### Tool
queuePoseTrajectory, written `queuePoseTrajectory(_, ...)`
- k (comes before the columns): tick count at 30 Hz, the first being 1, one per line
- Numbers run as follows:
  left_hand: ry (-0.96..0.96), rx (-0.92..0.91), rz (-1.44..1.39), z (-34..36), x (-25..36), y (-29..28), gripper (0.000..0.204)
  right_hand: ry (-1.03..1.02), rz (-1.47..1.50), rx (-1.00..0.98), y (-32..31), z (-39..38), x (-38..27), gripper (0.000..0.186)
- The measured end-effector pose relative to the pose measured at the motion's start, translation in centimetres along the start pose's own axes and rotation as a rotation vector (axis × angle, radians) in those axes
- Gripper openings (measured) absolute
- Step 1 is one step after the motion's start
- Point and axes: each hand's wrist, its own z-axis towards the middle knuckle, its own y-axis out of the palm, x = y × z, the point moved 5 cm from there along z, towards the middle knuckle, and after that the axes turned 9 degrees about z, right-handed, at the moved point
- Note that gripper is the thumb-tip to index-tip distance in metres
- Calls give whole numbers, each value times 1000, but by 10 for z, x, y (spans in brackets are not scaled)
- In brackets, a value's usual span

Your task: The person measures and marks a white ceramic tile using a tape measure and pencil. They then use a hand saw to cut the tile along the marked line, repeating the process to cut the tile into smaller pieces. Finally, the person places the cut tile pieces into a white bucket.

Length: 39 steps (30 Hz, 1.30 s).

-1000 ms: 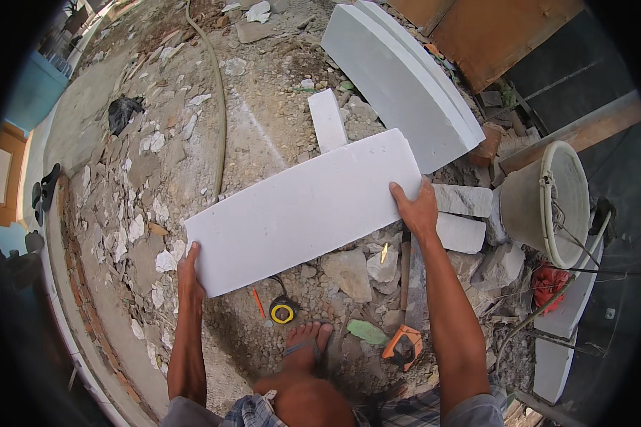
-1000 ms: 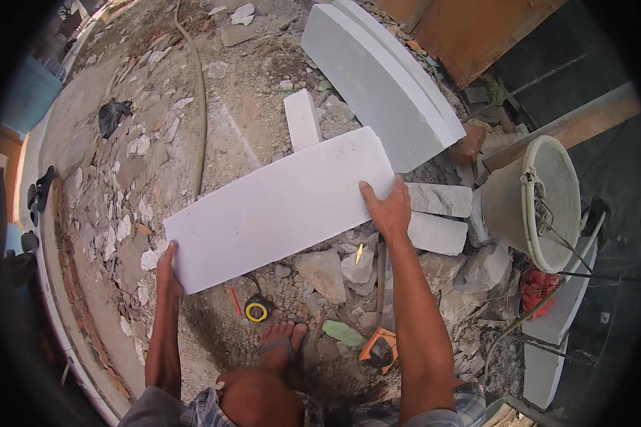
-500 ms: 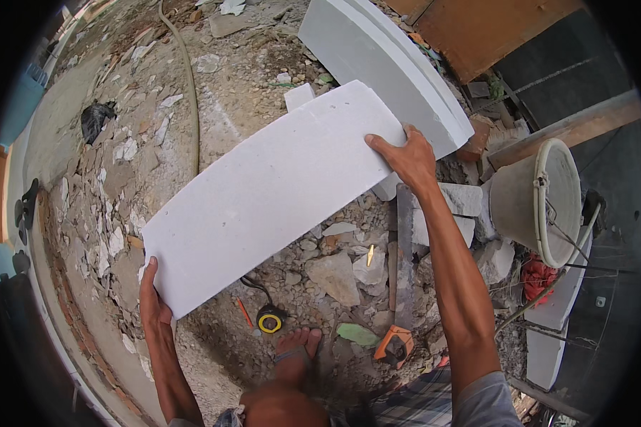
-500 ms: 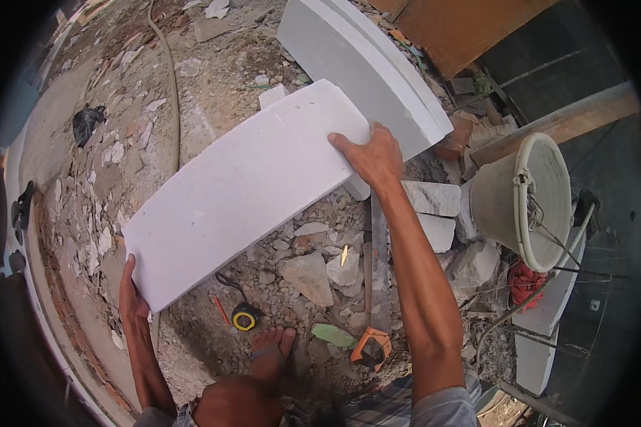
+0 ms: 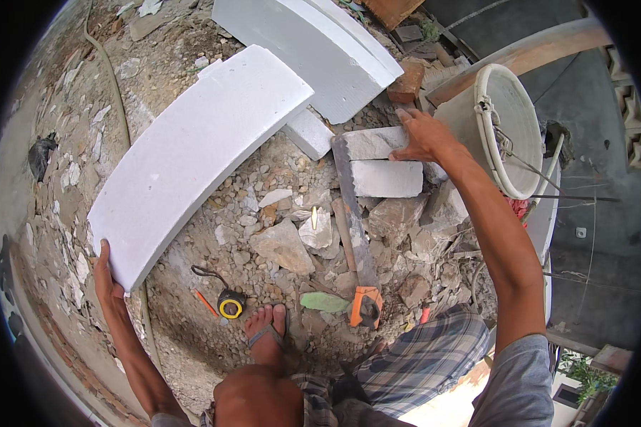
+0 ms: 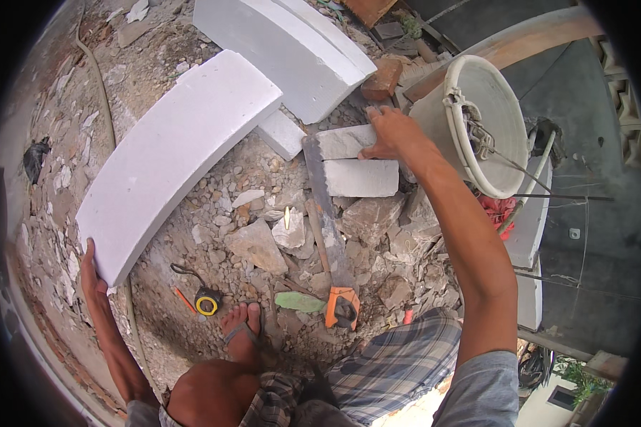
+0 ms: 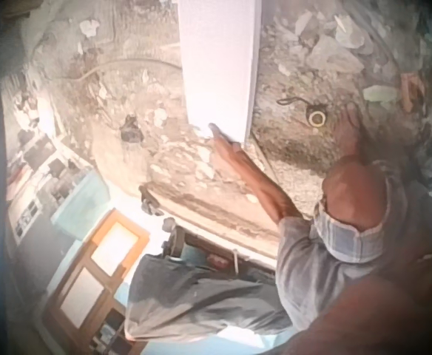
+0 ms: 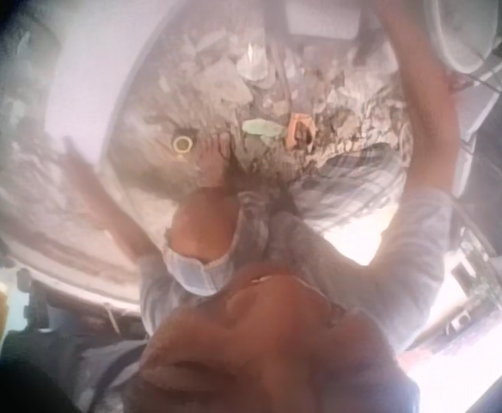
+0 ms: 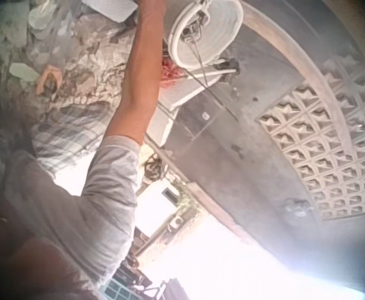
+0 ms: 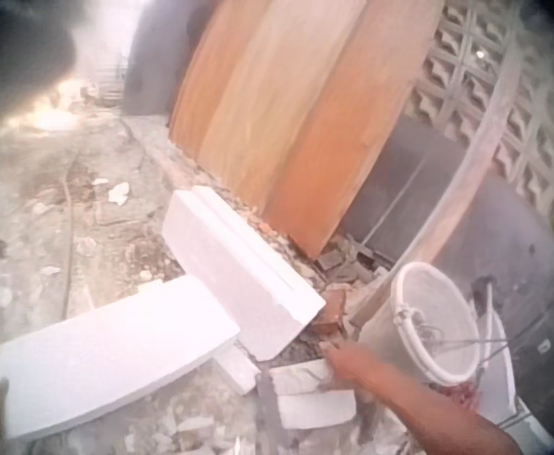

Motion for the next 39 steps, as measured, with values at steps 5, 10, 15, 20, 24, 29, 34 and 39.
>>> queuePoseTrajectory(5, 27, -59, 14, 20, 4, -10, 71, -28, -184, -130, 8, 0, -2, 77)
queuePoseTrajectory(10, -49, 7, 74, 20, 10, -19, 66, -82, -228, 32, -40, -47, -47, 68)
queuePoseTrajectory(15, 26, 42, 56, 9, 25, -17, 63, -1, 31, 194, -102, -125, -83, 76)
queuePoseTrajectory(20, 45, 35, 98, 3, 36, -14, 65, 10, 260, 230, -110, -170, -129, 72)
queuePoseTrajectory(24, 15, 36, 141, -12, 51, 4, 66, 214, 478, 207, -114, -157, -109, 67)
queuePoseTrajectory(29, -9, -3, 187, -5, 58, -7, 66, 233, 880, 160, -93, -180, -113, 72)
queuePoseTrajectory(34, 30, 32, 205, -9, 67, -5, 68, 464, 1489, -464, 43, -170, -228, 100)
queuePoseTrajectory(39, 47, 26, 240, -20, 80, 6, 69, 342, 2018, -671, 147, -96, -379, 95)
